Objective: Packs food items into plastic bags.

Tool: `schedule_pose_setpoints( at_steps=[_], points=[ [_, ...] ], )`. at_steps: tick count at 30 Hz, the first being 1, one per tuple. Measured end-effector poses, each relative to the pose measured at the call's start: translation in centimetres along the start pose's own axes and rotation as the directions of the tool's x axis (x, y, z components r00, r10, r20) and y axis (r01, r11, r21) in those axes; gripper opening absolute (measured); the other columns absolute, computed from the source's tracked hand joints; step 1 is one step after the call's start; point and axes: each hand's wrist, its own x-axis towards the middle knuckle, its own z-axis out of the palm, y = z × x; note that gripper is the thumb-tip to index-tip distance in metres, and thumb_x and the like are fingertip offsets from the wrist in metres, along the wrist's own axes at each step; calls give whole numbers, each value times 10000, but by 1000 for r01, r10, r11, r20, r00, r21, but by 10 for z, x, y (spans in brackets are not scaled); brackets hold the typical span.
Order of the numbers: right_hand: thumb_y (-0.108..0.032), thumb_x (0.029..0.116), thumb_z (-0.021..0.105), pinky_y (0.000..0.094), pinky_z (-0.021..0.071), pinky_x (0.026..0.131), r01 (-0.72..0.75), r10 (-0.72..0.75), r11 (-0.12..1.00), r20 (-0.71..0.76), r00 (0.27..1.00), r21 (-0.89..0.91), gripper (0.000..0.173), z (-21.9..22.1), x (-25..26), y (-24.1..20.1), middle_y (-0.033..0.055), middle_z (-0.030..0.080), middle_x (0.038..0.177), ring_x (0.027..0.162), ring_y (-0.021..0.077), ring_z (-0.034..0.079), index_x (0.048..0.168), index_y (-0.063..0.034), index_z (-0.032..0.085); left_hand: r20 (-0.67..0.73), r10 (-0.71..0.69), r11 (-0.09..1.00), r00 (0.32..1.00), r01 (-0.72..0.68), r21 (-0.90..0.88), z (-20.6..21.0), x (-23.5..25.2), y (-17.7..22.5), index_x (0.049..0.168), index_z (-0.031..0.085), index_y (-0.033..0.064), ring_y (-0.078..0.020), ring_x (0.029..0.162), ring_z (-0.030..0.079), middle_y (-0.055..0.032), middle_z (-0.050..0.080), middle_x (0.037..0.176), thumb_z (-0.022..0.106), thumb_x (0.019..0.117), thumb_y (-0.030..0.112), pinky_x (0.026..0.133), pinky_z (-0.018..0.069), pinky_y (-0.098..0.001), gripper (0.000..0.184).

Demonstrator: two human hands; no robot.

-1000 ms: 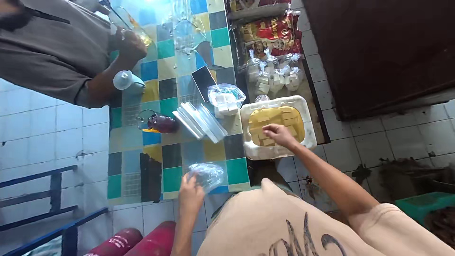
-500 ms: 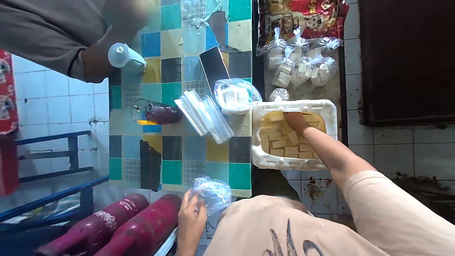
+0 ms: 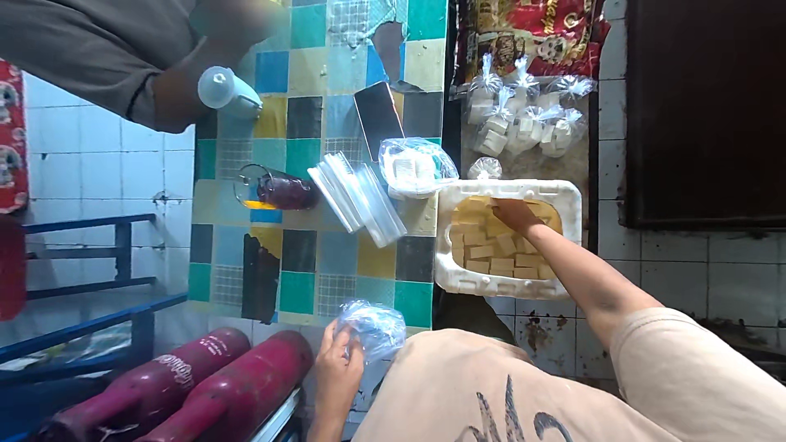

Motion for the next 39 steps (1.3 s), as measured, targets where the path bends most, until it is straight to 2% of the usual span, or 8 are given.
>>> schedule_pose_setpoints(
  at_steps=[5,13,17,20,23,31,35,39],
  points=[
    [-154,1069,509,645,377,1130,-12,1,995,112,994,99,418,12,22,-4,334,548,1416,1365,488,502,1410,86,533,-11,5,1000,1000,-5,-14,3,-1,1,1059,724,-110,-391,1144,651,-345,604,1287,557,877,-19,951,535,-435,263],
    [-204,1101,455,650,412,1079,14,-47,982,167,985,191,424,7,22,-8,367,595,1303,1273,505,566,1353,127,541,-7,-25,999,1000,25,-27,2,-6,-4,1062,722,-111,-398,1159,645,-348,598,1297,559,883,-18,961,531,-440,260],
    [-172,1078,507,659,361,1125,-183,177,873,56,983,452,421,6,17,-22,376,539,1390,1358,506,490,1366,133,544,-10,-7,1000,1000,7,-18,0,-3,-3,1067,721,-114,-416,1145,650,-354,601,1287,561,884,-17,948,536,-470,262],
    [-254,1080,515,621,433,1069,-423,419,659,163,893,622,465,16,22,-26,333,542,1403,1316,462,532,1395,87,540,-12,6,1000,1000,-6,-10,0,-2,-3,1065,722,-112,-398,1146,652,-350,604,1282,561,884,-9,947,540,-442,263],
    [-245,1063,557,618,381,1118,-509,482,604,228,846,613,486,16,24,-32,343,509,1440,1375,469,473,1396,107,525,-19,13,1000,1000,-14,-16,1,-4,-4,1043,726,-112,-384,1137,657,-346,613,1269,559,871,-10,945,539,-425,261],
    [-278,978,721,608,391,1110,-459,477,542,191,858,704,571,35,37,-36,343,552,1379,1332,455,511,1364,107,550,-4,-41,998,999,41,-39,-2,-6,-3,1056,727,-101,-390,1170,636,-347,601,1287,549,921,97,972,520,-436,298],
    [-252,936,773,591,418,1101,-471,502,499,200,841,727,594,35,35,-50,328,568,1365,1313,439,537,1365,93,550,-21,-26,999,999,25,-41,0,-4,-3,966,769,-35,-343,1104,668,-339,608,1278,511,886,18,899,548,-373,275],
    [-210,893,815,584,398,1120,-498,554,494,183,812,713,681,31,34,-67,347,525,1405,1354,450,497,1399,115,496,-40,8,996,999,-12,-85,3,1,-3,960,781,-3,-358,1246,613,-346,537,1396,516,857,-18,968,527,-362,285]
  ],
)
